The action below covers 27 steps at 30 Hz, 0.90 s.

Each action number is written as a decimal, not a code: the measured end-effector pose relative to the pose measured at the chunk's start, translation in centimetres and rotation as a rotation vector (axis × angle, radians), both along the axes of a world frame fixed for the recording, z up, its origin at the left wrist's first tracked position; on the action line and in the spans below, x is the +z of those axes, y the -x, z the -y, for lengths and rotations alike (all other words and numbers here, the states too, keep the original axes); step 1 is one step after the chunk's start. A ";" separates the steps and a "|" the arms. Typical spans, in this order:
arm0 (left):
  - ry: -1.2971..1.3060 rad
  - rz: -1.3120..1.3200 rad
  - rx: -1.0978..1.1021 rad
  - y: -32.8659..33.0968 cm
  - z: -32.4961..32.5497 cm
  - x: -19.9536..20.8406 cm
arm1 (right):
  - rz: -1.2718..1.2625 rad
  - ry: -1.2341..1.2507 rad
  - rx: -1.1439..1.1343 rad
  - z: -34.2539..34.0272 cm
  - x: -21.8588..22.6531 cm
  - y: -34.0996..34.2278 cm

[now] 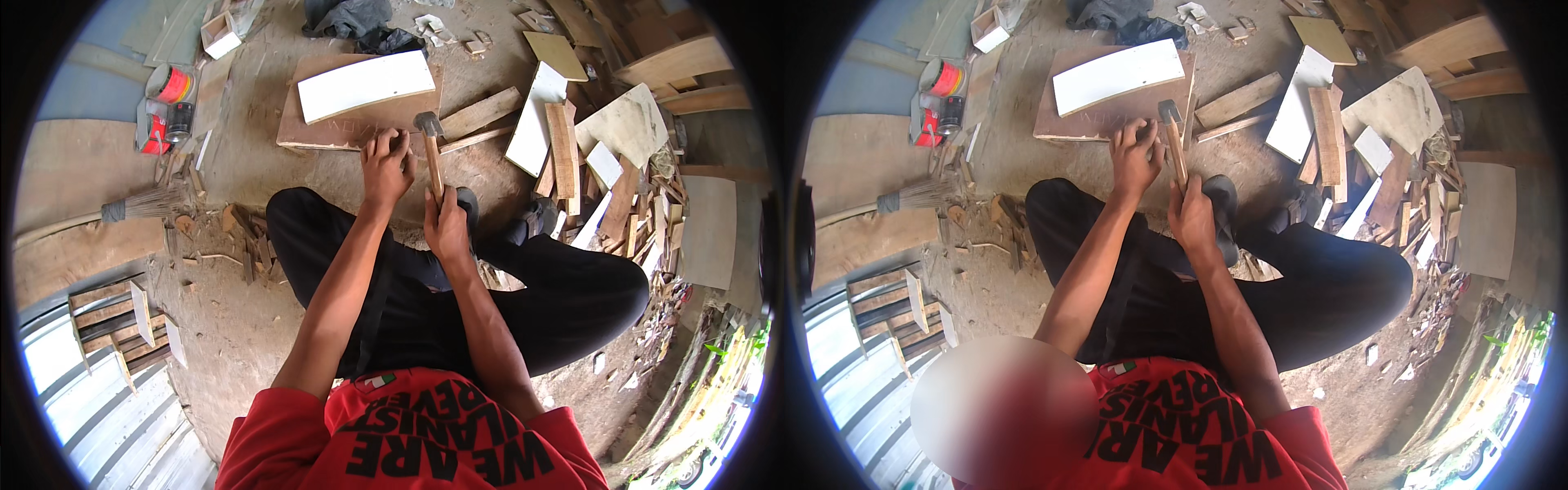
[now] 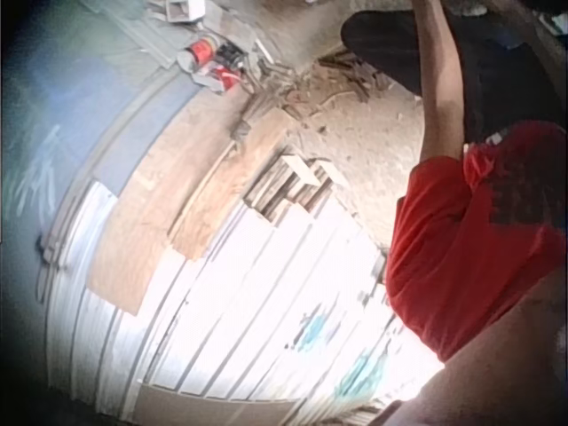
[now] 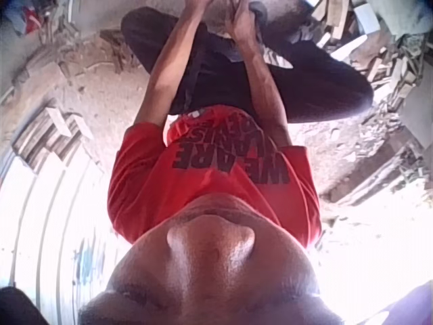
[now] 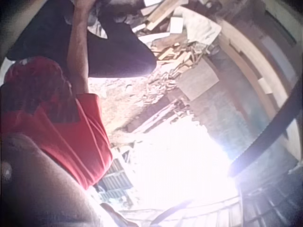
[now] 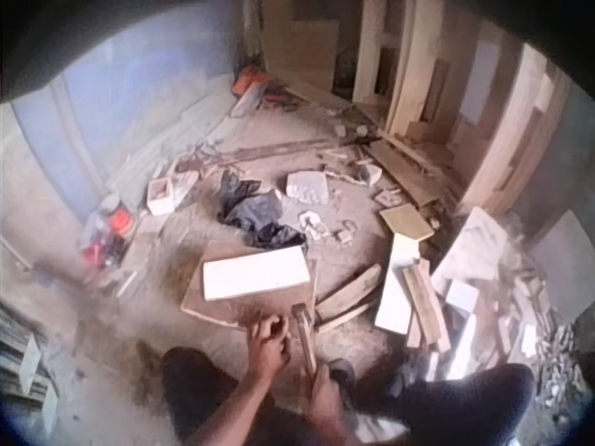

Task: The person sits on a stool and uses a hammer to repeatedly strike a long, thin piece of wood resting on a larger board. They adjust the wood's position several times and continue hammering along its length.

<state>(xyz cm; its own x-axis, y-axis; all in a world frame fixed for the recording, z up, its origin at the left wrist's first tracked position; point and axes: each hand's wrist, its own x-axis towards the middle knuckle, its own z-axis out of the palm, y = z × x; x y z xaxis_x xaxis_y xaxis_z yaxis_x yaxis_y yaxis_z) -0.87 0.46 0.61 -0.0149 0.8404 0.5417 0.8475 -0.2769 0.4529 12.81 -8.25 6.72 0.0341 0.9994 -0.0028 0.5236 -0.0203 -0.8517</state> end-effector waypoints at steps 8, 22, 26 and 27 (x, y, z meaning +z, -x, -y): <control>-0.002 -0.010 0.012 0.1 0.1 -0.3 | 0.046 0.072 -0.041 -0.3 0.4 0.0; -0.059 0.029 -0.046 0.7 0.2 -0.2 | 0.004 0.040 -0.044 -0.2 0.7 -0.2; -0.088 0.037 -0.044 0.7 0.2 -0.3 | 0.000 -0.010 -0.031 -0.2 1.3 0.0; -0.100 0.036 -0.041 0.6 0.1 -0.3 | 0.014 -0.006 -0.024 -0.2 1.0 -0.1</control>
